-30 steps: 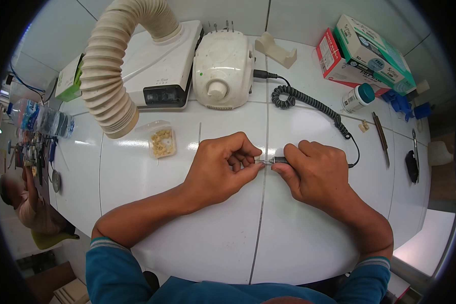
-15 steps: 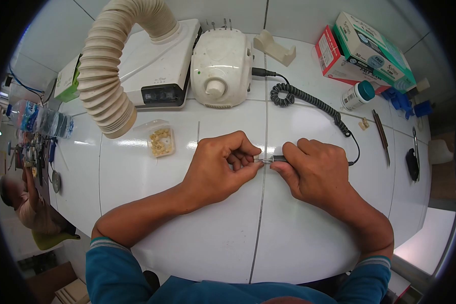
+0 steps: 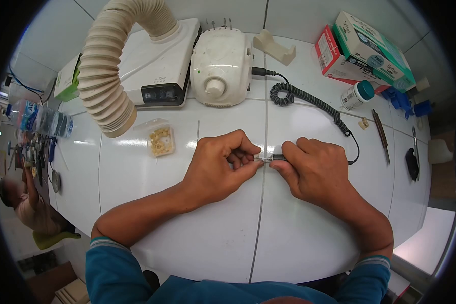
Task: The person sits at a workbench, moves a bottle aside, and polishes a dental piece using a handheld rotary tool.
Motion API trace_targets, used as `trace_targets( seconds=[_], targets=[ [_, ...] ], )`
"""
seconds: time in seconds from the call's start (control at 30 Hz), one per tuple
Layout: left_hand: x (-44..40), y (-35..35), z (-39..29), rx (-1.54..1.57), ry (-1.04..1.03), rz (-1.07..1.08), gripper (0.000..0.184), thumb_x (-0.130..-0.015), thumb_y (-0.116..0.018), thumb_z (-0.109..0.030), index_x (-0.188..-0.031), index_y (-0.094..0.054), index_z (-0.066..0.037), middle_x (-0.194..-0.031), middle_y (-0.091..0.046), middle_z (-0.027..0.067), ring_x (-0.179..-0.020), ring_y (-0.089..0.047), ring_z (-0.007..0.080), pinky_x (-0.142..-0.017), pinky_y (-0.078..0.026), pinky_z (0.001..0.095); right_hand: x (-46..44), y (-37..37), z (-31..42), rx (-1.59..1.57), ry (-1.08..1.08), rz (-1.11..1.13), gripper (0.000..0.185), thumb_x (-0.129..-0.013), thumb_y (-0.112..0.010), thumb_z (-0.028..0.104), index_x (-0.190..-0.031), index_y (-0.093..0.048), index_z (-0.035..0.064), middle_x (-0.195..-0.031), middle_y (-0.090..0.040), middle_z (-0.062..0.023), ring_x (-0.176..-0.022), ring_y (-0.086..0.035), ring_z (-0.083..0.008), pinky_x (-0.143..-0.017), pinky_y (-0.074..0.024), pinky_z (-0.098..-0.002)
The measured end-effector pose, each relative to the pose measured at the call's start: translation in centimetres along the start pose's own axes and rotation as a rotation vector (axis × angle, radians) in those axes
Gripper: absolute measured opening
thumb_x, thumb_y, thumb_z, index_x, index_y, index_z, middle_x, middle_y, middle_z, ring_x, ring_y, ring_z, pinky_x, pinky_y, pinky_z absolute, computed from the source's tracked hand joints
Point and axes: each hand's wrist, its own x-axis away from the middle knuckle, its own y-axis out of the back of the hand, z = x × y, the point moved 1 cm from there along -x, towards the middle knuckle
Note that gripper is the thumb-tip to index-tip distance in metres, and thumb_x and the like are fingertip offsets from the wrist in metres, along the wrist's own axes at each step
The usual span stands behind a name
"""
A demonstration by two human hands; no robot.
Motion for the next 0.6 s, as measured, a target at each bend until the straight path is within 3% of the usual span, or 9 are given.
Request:
trace_targets(
  seconds=[0.6],
  targets=[
    [-0.04, -0.04, 0.07, 0.0, 0.009, 0.005, 0.019, -0.093, -0.087, -0.004, -0.104, -0.075, 0.006, -0.094, -0.078, 0.0095, -0.082, -0.072, 0.0095, -0.072, -0.058, 0.0243, -0.12, 0.32, 0.08, 0.009, -0.008, 0.021, 0.04, -0.103, -0.074, 0.049, -0.088, -0.067, 0.0127, -0.069, -0.061, -0.0031, -0.059, -0.067, -0.0248, -0.052, -0.0477, -0.0409]
  ],
)
